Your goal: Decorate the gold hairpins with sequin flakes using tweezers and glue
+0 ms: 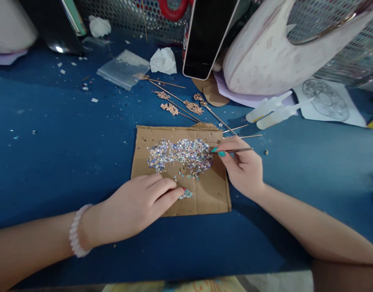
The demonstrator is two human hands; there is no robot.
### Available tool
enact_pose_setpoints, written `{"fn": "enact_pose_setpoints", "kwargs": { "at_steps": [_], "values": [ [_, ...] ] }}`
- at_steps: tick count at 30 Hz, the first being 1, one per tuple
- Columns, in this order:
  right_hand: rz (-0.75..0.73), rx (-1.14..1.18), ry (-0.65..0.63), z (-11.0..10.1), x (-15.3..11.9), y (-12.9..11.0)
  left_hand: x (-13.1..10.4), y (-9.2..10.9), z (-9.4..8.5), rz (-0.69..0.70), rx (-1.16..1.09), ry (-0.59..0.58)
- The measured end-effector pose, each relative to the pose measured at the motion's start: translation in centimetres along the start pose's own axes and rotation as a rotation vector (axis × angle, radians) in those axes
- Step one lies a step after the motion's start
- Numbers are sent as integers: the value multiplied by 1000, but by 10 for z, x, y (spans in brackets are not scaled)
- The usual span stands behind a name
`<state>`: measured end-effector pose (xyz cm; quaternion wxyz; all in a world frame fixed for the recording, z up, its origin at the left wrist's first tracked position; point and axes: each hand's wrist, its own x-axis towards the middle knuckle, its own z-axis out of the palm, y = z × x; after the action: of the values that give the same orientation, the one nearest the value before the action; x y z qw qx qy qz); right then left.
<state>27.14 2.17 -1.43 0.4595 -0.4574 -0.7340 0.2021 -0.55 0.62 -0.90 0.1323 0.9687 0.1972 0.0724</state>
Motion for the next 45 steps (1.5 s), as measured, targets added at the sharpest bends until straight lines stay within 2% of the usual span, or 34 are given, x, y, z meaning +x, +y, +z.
{"fn": "enact_pose_setpoints", "kwargs": {
  "at_steps": [13,45],
  "values": [
    [-122,-31,-36,1,1,2,0,0,1,5,-6,32],
    [-127,-76,-42,1,0,0,0,1,-1,7,-1,45]
  ]
}}
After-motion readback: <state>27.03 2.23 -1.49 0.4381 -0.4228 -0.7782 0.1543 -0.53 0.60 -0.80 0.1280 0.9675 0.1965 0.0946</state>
